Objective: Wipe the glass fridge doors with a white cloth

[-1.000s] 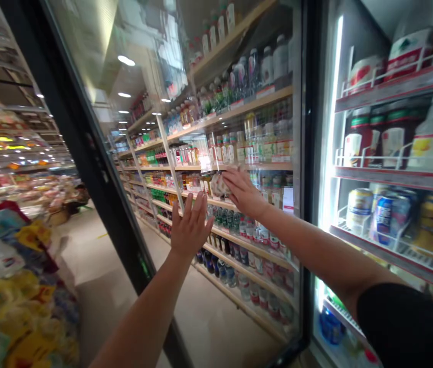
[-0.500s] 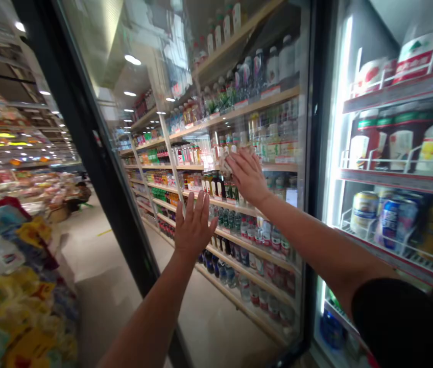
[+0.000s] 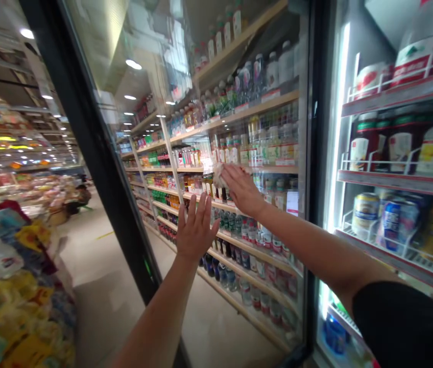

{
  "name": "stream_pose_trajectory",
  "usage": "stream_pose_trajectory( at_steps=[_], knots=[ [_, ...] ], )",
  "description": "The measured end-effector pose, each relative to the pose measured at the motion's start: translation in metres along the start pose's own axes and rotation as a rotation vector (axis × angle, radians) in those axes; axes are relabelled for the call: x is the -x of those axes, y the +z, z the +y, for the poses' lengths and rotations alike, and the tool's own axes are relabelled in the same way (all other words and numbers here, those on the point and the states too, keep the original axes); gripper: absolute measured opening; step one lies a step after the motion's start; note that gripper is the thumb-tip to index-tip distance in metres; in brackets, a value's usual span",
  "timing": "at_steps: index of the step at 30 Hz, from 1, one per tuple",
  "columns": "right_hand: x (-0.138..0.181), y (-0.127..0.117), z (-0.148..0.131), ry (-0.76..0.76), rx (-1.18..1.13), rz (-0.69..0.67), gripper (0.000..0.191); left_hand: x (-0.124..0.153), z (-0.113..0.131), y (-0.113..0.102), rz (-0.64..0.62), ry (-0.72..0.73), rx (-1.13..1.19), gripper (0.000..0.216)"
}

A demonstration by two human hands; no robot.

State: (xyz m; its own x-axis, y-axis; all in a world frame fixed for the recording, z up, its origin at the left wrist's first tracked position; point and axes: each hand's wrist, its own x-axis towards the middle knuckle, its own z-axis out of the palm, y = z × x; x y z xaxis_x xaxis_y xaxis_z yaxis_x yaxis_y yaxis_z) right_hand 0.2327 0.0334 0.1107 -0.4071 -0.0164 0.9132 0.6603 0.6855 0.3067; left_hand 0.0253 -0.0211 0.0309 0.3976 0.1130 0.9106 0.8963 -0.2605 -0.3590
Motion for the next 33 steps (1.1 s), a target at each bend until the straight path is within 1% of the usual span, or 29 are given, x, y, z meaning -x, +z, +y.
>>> stream_pose_trajectory(
  at_steps=[2, 4, 7, 8, 9, 10, 12, 14, 15, 16, 17, 19, 21, 22, 23, 26, 28, 30, 32, 33],
  knots=[
    [0.009, 0.002, -0.002, -0.064, -0.001, -0.063, 0.057, -0.001, 0.000, 0.000, 0.003, 0.009, -0.009, 0.079],
    [0.005, 0.001, 0.001, -0.046, 0.034, -0.042, 0.055, -0.001, 0.000, 0.000, 0.006, 0.016, -0.029, 0.079],
    [-0.008, -0.002, 0.010, 0.138, 0.116, 0.102, 0.054, -0.001, 0.000, 0.000, 0.006, 0.012, -0.038, 0.080],
    [-0.007, -0.001, 0.010, 0.191, 0.130, 0.138, 0.054, -0.001, 0.000, 0.000, 0.003, 0.009, -0.032, 0.081],
    [-0.002, 0.001, 0.008, 0.212, 0.131, 0.152, 0.055, -0.001, 0.000, 0.000, 0.000, 0.005, -0.022, 0.081],
    [0.005, 0.003, 0.005, 0.197, 0.120, 0.140, 0.056, 0.000, 0.000, 0.000, -0.001, 0.000, -0.009, 0.081],
    [0.023, 0.008, -0.004, 0.088, 0.085, 0.077, 0.058, 0.000, 0.000, 0.001, -0.004, -0.008, 0.010, 0.080],
    [0.032, 0.008, -0.006, -0.020, 0.078, 0.023, 0.053, 0.001, -0.001, 0.001, -0.009, -0.010, 0.015, 0.080],
    [0.030, 0.006, -0.004, -0.036, 0.088, 0.014, 0.049, 0.001, -0.001, 0.001, -0.009, -0.010, 0.017, 0.080],
    [0.024, 0.004, 0.002, -0.015, 0.103, 0.024, 0.047, 0.001, -0.001, 0.001, -0.010, -0.009, 0.023, 0.079],
    [0.016, 0.001, 0.009, 0.037, 0.117, 0.050, 0.046, 0.001, -0.002, 0.001, -0.005, -0.007, 0.033, 0.078],
    [0.002, -0.005, 0.023, 0.179, 0.121, 0.124, 0.047, 0.001, -0.002, 0.002, 0.008, -0.003, 0.056, 0.076],
    [0.001, -0.006, 0.030, 0.272, 0.099, 0.186, 0.047, 0.001, -0.001, 0.001, 0.019, 0.000, 0.062, 0.074],
    [0.008, -0.006, 0.029, 0.275, 0.086, 0.189, 0.048, 0.001, 0.000, 0.001, 0.021, 0.000, 0.060, 0.074],
    [0.018, -0.005, 0.026, 0.245, 0.076, 0.169, 0.048, 0.000, 0.000, 0.000, 0.024, -0.002, 0.056, 0.074],
    [0.045, -0.004, 0.014, 0.107, 0.081, 0.046, 0.046, 0.000, 0.002, -0.001, 0.014, -0.004, 0.052, 0.074],
    [0.044, -0.008, 0.018, 0.084, 0.095, 0.012, 0.044, 0.000, 0.002, -0.001, 0.009, 0.002, 0.047, 0.075],
    [0.027, -0.015, 0.033, 0.162, 0.109, 0.067, 0.044, -0.001, 0.002, -0.002, 0.007, 0.006, 0.037, 0.076],
    [0.012, -0.020, 0.050, 0.283, 0.127, 0.175, 0.045, -0.001, 0.002, -0.001, 0.007, 0.002, 0.030, 0.077],
    [0.010, -0.020, 0.055, 0.332, 0.133, 0.222, 0.046, -0.001, 0.002, -0.001, 0.004, -0.001, 0.029, 0.078]
  ],
)
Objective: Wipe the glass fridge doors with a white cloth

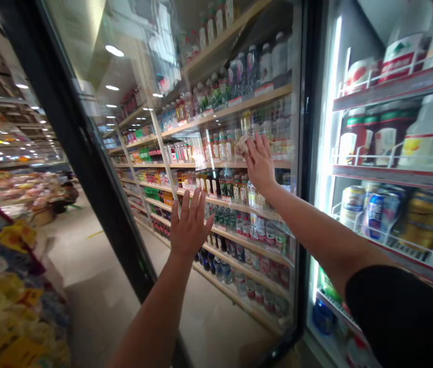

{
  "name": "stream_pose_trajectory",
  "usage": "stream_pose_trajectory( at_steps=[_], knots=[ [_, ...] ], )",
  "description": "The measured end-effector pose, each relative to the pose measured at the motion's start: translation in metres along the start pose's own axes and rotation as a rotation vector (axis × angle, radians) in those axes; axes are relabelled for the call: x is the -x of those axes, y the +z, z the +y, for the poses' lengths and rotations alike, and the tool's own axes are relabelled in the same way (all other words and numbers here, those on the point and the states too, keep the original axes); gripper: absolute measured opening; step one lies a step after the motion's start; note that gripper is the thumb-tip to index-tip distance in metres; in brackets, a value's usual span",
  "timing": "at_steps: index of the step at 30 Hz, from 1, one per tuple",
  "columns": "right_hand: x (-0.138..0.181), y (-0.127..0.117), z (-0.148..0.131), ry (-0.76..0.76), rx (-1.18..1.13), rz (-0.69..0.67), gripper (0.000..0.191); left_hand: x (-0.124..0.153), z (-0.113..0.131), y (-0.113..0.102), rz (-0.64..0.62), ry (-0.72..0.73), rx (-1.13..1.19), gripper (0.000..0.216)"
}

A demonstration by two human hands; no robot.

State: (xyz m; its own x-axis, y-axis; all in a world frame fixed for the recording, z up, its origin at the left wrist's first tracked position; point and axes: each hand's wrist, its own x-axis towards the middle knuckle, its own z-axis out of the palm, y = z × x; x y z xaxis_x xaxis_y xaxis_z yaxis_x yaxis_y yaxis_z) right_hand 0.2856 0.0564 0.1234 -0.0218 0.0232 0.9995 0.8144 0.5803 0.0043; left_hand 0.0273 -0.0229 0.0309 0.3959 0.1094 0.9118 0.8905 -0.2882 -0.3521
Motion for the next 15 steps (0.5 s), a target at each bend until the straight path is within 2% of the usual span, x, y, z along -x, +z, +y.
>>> stream_pose_trajectory(
  at_steps=[3, 6, 8, 9, 12, 15],
  knots=[
    [0.026, 0.001, 0.001, 0.014, -0.016, 0.029, 0.049, 0.000, 0.000, 0.000, -0.003, -0.003, 0.011, 0.078],
    [0.067, -0.003, -0.005, -0.164, -0.011, -0.051, 0.051, 0.000, 0.000, 0.000, -0.009, -0.008, 0.048, 0.078],
    [0.070, -0.006, -0.002, -0.253, 0.015, -0.104, 0.051, 0.000, 0.000, 0.000, -0.009, -0.011, 0.062, 0.078],
    [0.062, -0.007, 0.002, -0.250, 0.032, -0.110, 0.051, 0.000, 0.000, 0.000, -0.007, -0.010, 0.058, 0.078],
    [0.031, -0.008, 0.019, -0.065, 0.085, -0.017, 0.050, -0.001, 0.000, 0.000, 0.006, -0.002, 0.018, 0.078],
    [0.035, -0.010, 0.023, 0.073, 0.096, 0.052, 0.049, -0.001, 0.001, -0.001, -0.006, -0.002, -0.022, 0.078]
  ],
)
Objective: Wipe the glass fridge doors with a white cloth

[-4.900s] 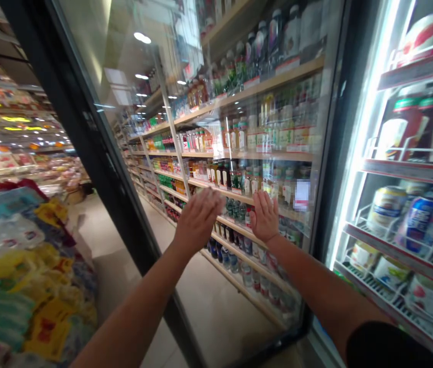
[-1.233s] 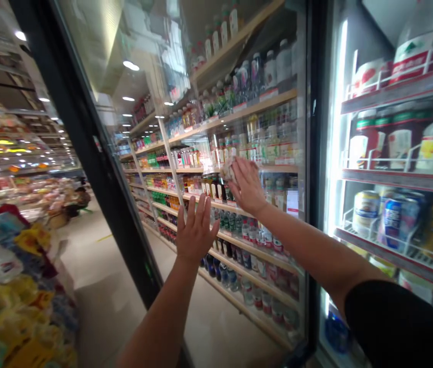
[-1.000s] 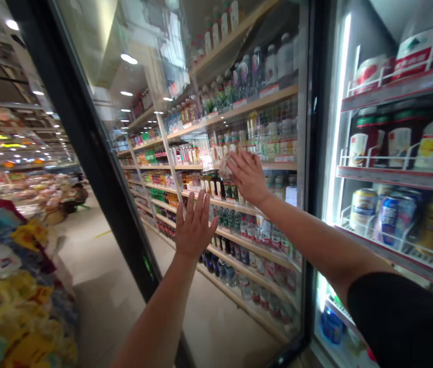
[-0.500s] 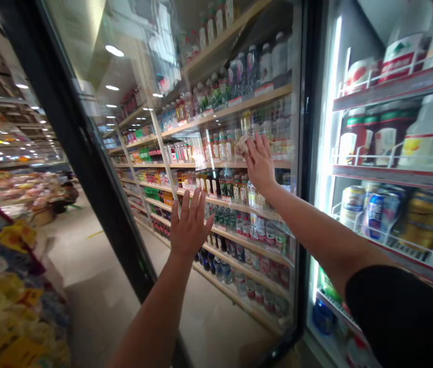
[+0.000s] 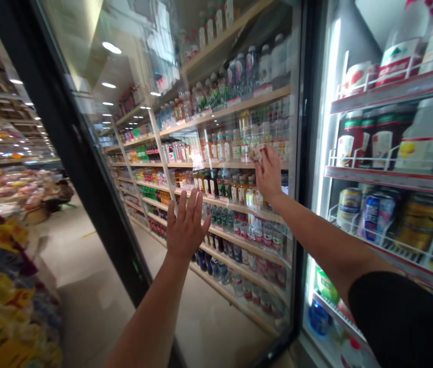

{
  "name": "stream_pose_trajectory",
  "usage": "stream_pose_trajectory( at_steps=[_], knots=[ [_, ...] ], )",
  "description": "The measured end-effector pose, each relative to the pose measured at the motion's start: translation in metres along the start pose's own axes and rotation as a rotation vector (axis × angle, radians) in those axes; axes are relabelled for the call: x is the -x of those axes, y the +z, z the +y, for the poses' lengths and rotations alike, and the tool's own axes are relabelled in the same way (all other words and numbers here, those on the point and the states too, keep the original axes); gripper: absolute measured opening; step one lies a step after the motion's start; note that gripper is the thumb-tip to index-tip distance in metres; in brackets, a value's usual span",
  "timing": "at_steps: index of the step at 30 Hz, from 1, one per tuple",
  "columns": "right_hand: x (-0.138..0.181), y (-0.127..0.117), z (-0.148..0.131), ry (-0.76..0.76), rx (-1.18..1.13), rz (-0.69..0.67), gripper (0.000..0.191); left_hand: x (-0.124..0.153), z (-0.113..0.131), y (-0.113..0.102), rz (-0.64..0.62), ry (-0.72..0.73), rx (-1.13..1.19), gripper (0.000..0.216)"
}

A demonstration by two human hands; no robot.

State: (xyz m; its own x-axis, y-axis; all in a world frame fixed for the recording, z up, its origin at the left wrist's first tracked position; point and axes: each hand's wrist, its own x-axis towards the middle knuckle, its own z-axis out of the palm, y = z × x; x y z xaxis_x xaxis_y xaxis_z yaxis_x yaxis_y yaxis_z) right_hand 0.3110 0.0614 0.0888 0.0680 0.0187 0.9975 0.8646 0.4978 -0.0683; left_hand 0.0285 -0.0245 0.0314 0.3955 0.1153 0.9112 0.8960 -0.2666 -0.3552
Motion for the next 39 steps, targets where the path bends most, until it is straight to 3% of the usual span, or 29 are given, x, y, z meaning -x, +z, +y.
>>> stream_pose_trajectory(
  at_steps=[3, 5, 8, 11, 14, 16, 18, 21, 24, 26, 30, 32, 37, 39],
  knots=[
    [0.034, -0.007, -0.007, -0.078, -0.021, -0.086, 0.044, 0.000, 0.001, -0.001, -0.027, -0.004, -0.025, 0.079],
    [0.040, -0.013, -0.010, -0.145, -0.035, -0.140, 0.039, 0.000, 0.001, 0.000, -0.032, -0.005, -0.029, 0.080],
    [0.011, -0.014, -0.001, -0.162, -0.067, -0.162, 0.038, 0.001, 0.000, 0.001, -0.033, -0.011, -0.031, 0.079],
    [-0.010, -0.008, 0.013, -0.063, -0.076, -0.087, 0.042, 0.002, 0.000, 0.002, -0.039, -0.022, -0.023, 0.078],
    [0.026, -0.005, 0.014, 0.018, -0.080, -0.055, 0.047, 0.002, 0.001, 0.002, -0.037, -0.028, -0.003, 0.077],
    [0.062, -0.007, 0.007, -0.043, -0.098, -0.134, 0.052, 0.002, 0.001, 0.002, -0.036, -0.026, 0.002, 0.076],
    [0.078, -0.009, 0.000, -0.111, -0.074, -0.212, 0.055, 0.002, 0.001, 0.001, -0.030, -0.021, -0.003, 0.077],
    [0.050, -0.007, -0.004, -0.142, -0.037, -0.212, 0.056, 0.001, 0.001, 0.002, -0.017, -0.012, -0.022, 0.077],
    [0.009, -0.001, -0.008, -0.042, -0.064, -0.120, 0.058, 0.001, 0.001, 0.002, -0.012, -0.004, -0.049, 0.077],
    [0.006, 0.002, -0.017, -0.024, -0.107, -0.077, 0.059, 0.001, 0.001, 0.001, -0.012, 0.004, -0.072, 0.077],
    [0.034, 0.005, -0.043, -0.332, -0.195, -0.181, 0.065, 0.001, 0.002, -0.001, -0.015, 0.007, -0.099, 0.077],
    [0.029, 0.007, -0.052, -0.404, -0.224, -0.219, 0.065, 0.003, 0.002, -0.001, -0.011, 0.013, -0.090, 0.077],
    [-0.023, 0.016, -0.064, -0.167, -0.190, -0.121, 0.058, 0.005, 0.004, 0.002, 0.102, -0.075, -0.095, 0.077],
    [-0.022, 0.014, -0.071, -0.191, -0.163, -0.151, 0.059, 0.005, 0.005, 0.002, 0.115, -0.142, -0.106, 0.079]
  ],
)
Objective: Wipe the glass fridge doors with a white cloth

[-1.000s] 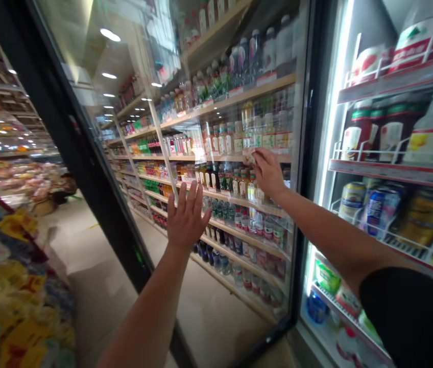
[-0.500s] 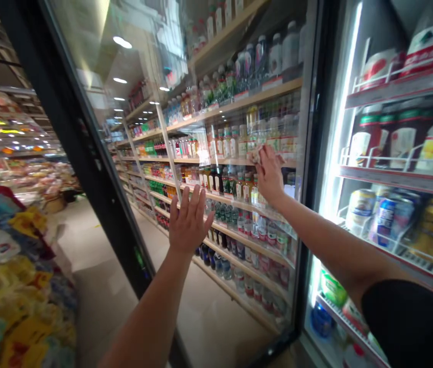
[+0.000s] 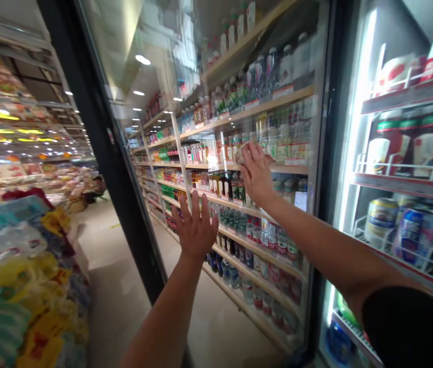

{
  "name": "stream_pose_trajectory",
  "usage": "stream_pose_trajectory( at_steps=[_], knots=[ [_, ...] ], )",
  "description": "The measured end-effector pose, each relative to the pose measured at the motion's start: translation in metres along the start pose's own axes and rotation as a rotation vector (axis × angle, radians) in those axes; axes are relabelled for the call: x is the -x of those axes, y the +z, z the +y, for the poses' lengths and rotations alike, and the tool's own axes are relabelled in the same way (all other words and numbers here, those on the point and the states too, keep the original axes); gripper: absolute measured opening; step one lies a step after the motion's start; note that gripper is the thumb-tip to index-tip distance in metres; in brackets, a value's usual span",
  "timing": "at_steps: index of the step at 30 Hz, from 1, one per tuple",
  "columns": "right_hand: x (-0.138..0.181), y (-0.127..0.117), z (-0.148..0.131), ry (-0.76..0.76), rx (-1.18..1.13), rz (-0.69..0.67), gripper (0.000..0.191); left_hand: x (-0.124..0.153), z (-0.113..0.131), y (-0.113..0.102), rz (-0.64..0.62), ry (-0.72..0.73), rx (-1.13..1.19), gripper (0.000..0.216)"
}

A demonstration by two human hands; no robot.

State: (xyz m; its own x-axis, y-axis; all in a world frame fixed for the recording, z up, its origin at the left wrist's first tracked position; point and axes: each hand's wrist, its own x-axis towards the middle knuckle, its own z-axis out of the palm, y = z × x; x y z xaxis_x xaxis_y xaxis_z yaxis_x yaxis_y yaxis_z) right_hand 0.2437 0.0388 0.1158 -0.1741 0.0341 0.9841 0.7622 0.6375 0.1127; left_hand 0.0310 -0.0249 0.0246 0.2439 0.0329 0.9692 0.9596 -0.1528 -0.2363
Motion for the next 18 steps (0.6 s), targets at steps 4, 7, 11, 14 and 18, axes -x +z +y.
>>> stream_pose_trajectory(
  at_steps=[4, 7, 11, 14, 18],
  knots=[
    [0.019, -0.004, -0.015, -0.274, 0.015, -0.236, 0.065, 0.001, -0.009, -0.008, -0.071, -0.004, -0.006, 0.075],
    [0.007, -0.010, -0.013, -0.292, 0.035, -0.259, 0.064, 0.004, -0.025, -0.016, -0.119, 0.088, -0.008, 0.070],
    [-0.010, -0.009, -0.018, -0.091, 0.043, -0.130, 0.053, 0.009, -0.035, -0.017, -0.124, 0.129, 0.002, 0.068],
    [0.005, -0.003, -0.033, -0.182, -0.008, -0.201, 0.053, 0.012, -0.032, -0.014, -0.080, 0.067, 0.008, 0.070],
    [0.004, -0.003, -0.041, -0.358, -0.033, -0.311, 0.059, 0.014, -0.028, -0.013, -0.040, -0.013, -0.007, 0.076]
  ],
)
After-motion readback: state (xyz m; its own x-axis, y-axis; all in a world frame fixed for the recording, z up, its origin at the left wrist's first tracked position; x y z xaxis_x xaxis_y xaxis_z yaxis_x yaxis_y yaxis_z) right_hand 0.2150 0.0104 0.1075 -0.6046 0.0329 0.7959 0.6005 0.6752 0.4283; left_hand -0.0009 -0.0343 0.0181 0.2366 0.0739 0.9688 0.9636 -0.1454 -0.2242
